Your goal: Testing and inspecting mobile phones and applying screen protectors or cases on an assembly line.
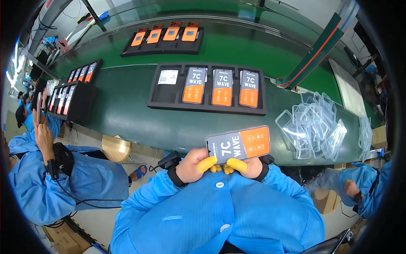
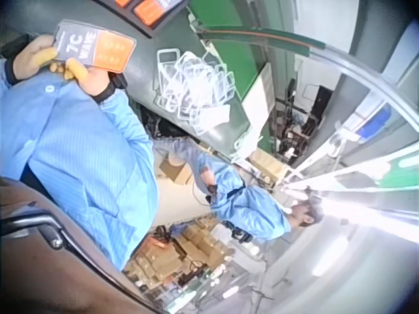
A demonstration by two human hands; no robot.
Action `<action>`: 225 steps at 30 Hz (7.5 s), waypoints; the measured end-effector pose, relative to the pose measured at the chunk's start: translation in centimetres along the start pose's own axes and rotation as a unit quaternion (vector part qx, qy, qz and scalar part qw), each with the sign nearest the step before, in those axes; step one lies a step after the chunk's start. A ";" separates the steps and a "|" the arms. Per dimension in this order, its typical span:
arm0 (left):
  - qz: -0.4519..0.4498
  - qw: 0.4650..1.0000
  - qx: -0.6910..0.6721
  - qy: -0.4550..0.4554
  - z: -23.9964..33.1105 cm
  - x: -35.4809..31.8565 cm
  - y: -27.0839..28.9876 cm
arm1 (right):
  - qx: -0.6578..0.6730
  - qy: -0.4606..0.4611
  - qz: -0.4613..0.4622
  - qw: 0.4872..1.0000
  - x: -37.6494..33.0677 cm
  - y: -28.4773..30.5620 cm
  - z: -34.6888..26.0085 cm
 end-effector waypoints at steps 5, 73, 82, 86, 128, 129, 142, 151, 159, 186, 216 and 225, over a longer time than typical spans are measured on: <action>-0.008 0.999 0.001 0.043 1.0 0.2 -0.4 | -0.013 -0.016 0.008 1.000 -0.5 0.3 0.4; -0.100 0.989 -0.087 0.058 1.0 2.1 -1.6 | 0.264 -0.032 0.047 0.963 0.2 0.5 0.6; -0.121 0.985 -0.109 -0.058 0.2 2.5 -1.9 | 0.236 -0.013 0.053 0.970 0.2 1.0 1.2; -0.052 0.990 -0.122 0.057 0.1 2.5 -1.9 | 0.125 -0.020 0.085 0.988 0.0 1.2 0.8; 0.150 0.880 0.429 -0.140 3.0 1.9 2.2 | -0.563 0.162 0.088 0.806 -2.8 4.2 -5.7; 0.152 0.880 0.428 -0.138 3.1 2.0 2.2 | -0.562 0.186 0.096 0.800 -2.7 4.3 -5.7; 0.185 0.837 0.478 -0.193 3.6 2.0 2.6 | -0.595 0.268 0.123 0.748 -1.8 4.0 -5.5; 0.208 0.863 0.402 -0.223 2.5 2.0 3.3 | -0.604 0.303 0.138 0.724 -0.9 4.1 -5.8; 0.247 0.876 0.355 -0.214 1.7 2.0 3.6 | -0.611 0.295 0.160 0.717 -0.3 4.4 -5.1; 0.198 0.913 0.272 -0.229 2.4 3.2 5.8 | -0.534 0.392 0.170 0.730 0.2 2.7 -2.2; 0.175 0.939 0.283 -0.084 2.8 4.1 6.3 | -0.456 0.235 0.176 0.840 -0.2 3.2 -2.1; 0.181 0.981 0.067 -0.023 0.6 2.4 5.8 | 0.007 -0.059 0.142 0.988 0.3 3.1 -0.1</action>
Point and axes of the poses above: each hand's wrist, its own x-axis towards the middle knuckle, its own y-axis out of the back of the hand, z = x × y, the point moved 1 cm from there along x, towards the middle knuckle, and after that the axes turned 3 degrees about -z, right-handed, at the moved point
